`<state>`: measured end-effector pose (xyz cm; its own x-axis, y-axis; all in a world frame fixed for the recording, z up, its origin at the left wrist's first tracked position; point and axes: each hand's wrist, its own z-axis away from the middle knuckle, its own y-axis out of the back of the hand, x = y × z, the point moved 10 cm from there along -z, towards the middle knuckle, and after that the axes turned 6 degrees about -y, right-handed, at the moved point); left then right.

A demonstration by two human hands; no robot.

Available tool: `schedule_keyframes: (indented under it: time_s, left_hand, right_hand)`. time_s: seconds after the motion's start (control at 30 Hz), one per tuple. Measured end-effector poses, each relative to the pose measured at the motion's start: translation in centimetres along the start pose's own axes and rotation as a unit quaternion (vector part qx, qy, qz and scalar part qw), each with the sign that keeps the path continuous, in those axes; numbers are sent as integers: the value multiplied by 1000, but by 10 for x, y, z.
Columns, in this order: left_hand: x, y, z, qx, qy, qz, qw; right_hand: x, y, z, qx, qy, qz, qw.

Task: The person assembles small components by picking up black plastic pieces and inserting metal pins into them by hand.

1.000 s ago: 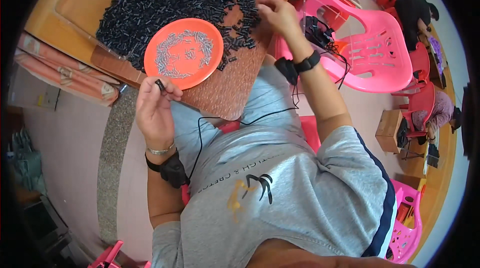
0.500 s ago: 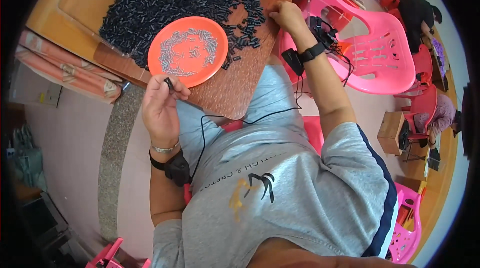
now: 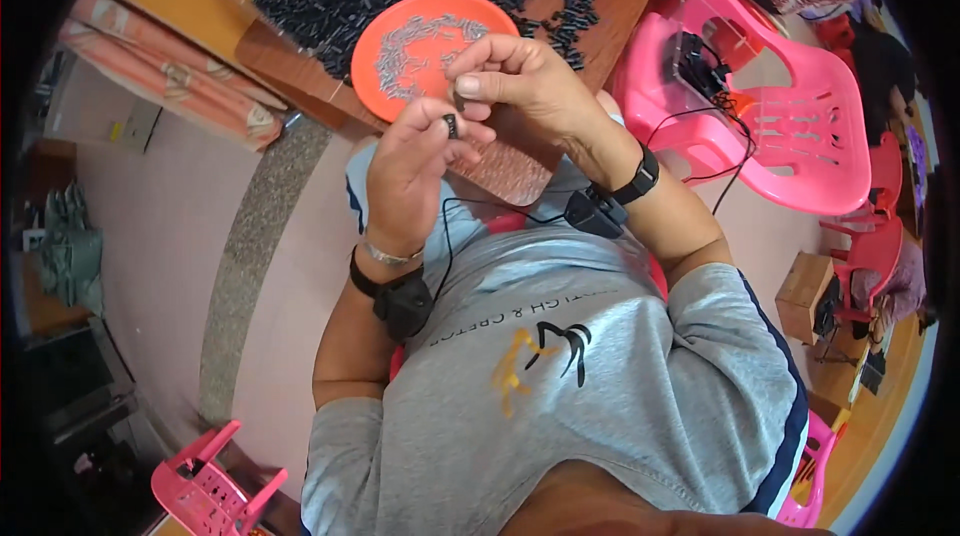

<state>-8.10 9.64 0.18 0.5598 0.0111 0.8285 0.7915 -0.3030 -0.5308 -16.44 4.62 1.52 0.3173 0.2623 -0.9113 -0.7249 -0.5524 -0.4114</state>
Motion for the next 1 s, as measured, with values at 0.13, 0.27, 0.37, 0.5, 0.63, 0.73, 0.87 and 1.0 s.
schedule_keyframes:
  time_s: [0.13,0.27,0.37,0.5,0.63,0.73,0.87,1.0]
  left_hand:
    - [0,3,-2,-14,-13,40,999]
    - [-4,9,-1,-24,-16,55,998]
    - [-4,9,-2,-23,-15,71,997]
    - [-1,4,-3,-46,-21,123,991]
    - [-1,2,-4,-59,-13,145,988]
    - [-1,1,-3,-46,-8,127,991]
    - [-2,7,-4,-42,3,84,996]
    - [-8,13,-4,-44,19,53,997]
  right_hand:
    - [1,3,0,54,34,40,997]
    - [1,-7,1,43,30,90,995]
    - [-1,-10,1,33,56,147,987]
    - [-7,-17,3,-24,88,172,981]
    - [-6,-10,4,-14,66,167,984]
    - [3,-7,3,-18,9,142,990]
    - [-11,1,4,36,53,180,982]
    - [-11,2,5,42,51,206,976]
